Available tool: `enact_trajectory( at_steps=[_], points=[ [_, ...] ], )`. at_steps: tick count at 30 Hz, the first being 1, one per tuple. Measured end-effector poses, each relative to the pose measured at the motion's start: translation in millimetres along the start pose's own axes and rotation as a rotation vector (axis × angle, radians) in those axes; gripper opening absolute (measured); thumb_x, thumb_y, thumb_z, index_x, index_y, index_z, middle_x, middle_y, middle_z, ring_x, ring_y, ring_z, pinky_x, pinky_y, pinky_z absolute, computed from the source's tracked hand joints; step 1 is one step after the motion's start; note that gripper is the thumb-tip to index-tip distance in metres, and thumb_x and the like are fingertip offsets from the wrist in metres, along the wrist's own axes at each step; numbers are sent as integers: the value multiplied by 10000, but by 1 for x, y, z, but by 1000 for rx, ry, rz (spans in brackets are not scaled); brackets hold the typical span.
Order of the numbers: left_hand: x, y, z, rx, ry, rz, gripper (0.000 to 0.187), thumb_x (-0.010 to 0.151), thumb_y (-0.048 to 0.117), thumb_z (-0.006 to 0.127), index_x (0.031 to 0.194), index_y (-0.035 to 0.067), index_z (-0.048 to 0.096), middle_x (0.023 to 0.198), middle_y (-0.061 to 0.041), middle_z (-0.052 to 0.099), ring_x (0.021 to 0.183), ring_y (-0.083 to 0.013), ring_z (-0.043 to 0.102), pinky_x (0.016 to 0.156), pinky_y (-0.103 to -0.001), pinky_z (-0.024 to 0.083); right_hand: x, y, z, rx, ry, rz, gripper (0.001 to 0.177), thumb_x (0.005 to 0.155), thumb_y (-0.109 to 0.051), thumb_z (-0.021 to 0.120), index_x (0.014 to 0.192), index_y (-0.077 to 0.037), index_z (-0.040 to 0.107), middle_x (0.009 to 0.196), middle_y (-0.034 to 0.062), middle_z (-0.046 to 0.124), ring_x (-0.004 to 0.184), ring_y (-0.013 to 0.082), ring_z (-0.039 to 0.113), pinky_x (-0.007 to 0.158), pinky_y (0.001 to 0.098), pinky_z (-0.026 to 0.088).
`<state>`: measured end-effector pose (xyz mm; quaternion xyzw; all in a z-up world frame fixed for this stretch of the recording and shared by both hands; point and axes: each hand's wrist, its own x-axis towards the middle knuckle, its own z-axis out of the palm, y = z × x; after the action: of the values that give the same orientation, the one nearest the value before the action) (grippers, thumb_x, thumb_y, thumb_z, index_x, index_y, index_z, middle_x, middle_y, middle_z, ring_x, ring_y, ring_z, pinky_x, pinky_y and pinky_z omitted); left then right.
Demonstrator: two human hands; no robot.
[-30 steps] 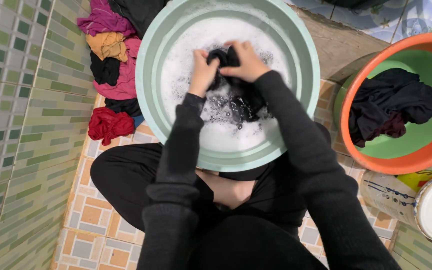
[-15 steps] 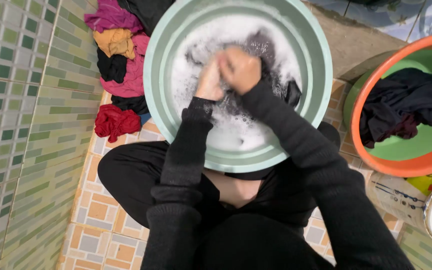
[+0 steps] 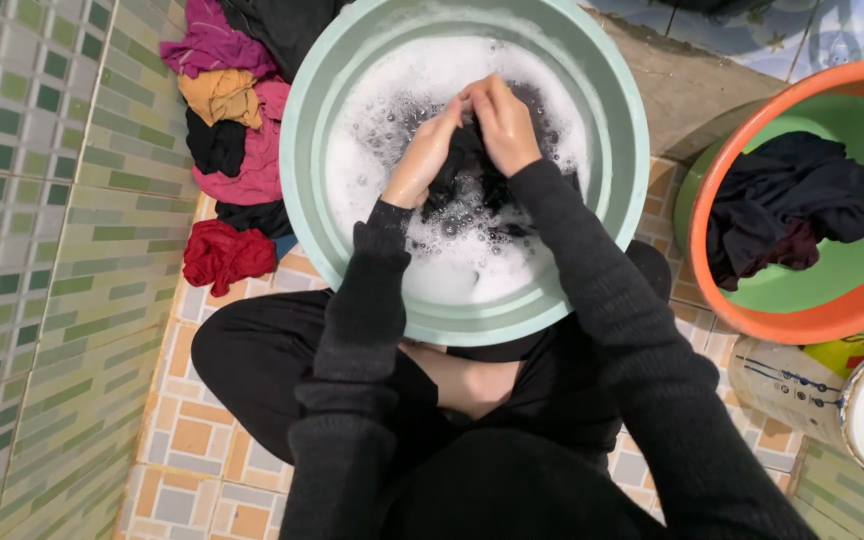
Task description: Hand washing black and red clothes in a basin with soapy water.
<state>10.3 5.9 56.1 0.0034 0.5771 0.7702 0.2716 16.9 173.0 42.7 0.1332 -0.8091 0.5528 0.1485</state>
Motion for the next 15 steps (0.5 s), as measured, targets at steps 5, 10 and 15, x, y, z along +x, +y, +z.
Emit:
enact_trajectory(
  at_steps=[5, 10, 15],
  points=[
    [-8, 21, -9, 206, -73, 192, 421, 1106, 429, 363, 1099, 87, 608, 979, -17, 637, 919, -105, 585, 895, -260, 470, -3, -32, -22, -16, -463, 186, 337, 1064, -304, 555, 1068, 25, 625, 996, 149, 701, 949, 274, 673, 872, 388, 527],
    [-22, 35, -8, 315, -286, 148, 230, 948, 278, 465, 1069, 103, 552, 867, -44, 646, 788, -121, 594, 778, -285, 493, 5, -92, -62, -208, -630, 590, 320, 990, -384, 670, 987, -74, 747, 781, 96, 695, 657, 206, 613, 630, 354, 485],
    [-13, 12, -16, 663, -211, 234, 327, 860, 231, 642, 1121, 35, 630, 827, -27, 663, 717, -131, 616, 678, -321, 509, 7, -129, -126, 127, -239, 191, 241, 1110, -185, 665, 1013, 31, 621, 897, -4, 576, 835, 94, 534, 789, 238, 441]
  ],
)
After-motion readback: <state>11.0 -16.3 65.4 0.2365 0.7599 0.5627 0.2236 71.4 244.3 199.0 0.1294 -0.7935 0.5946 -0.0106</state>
